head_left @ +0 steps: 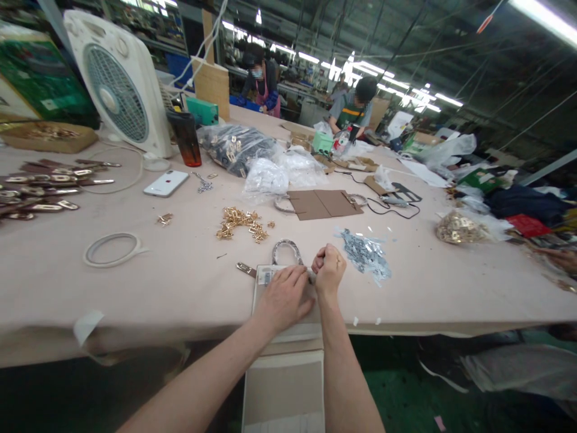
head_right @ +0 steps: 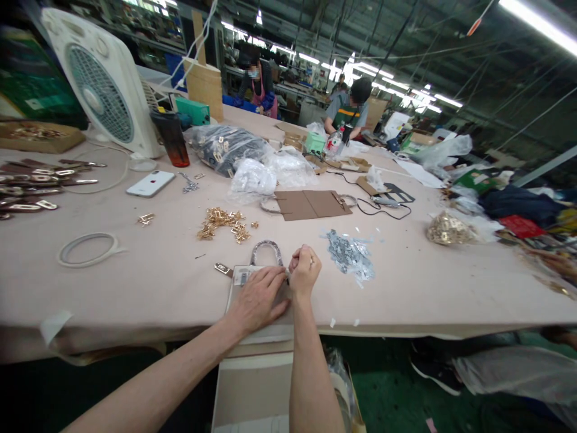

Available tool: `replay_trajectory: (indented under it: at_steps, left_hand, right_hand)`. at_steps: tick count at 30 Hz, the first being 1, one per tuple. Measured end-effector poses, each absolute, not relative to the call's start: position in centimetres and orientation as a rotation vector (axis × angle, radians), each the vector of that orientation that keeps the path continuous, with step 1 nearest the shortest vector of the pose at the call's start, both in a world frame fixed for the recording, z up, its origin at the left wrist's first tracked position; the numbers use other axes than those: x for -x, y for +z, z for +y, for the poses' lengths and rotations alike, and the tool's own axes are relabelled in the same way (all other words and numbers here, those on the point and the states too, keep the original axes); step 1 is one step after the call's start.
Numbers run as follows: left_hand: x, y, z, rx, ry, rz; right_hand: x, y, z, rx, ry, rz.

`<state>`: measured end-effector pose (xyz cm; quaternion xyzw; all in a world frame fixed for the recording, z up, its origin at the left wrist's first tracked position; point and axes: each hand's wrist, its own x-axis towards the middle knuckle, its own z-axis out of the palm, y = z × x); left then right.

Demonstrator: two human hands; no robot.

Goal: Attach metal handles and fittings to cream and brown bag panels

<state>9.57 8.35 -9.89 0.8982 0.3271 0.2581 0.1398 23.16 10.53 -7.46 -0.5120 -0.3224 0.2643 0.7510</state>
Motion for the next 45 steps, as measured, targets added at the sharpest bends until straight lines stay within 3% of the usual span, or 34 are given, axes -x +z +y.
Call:
replay_trajectory:
  at_steps: [10,22,28,35,41,45]
  left_hand:
    - [-9.3,-9.8,8.0,-2.709,0.717,1.06]
    - [-9.8,-9.9,8.1,-2.705,0.709,1.087]
    - [-9.7,-9.6,8.0,-2.699,0.702,1.076]
    - [-9.5,-9.6,8.0,-2.696,0.671,1.088]
    - [-9.6,-9.2,7.9,-2.686,0.642,1.086]
    - [-9.6,-9.2,7.8,-2.68,0.66,1.084]
  right_hand:
    - [-25.8,-5.9,10.6,0.899,0.657,-0.481]
    - [-25.5,-6.8,14.4,1.156,0.927,-0.526]
    - [-24.3,-7.8,11.9,1.058,0.74,-0.662]
    - [-25.0,-4.9,10.2,0.794,0.579,-0.711]
    - [-24.2,-6.2,10.2,0.945,0.732,-0.814]
    - [-24.2,-5.6,9.8,0.894,0.641,-0.841]
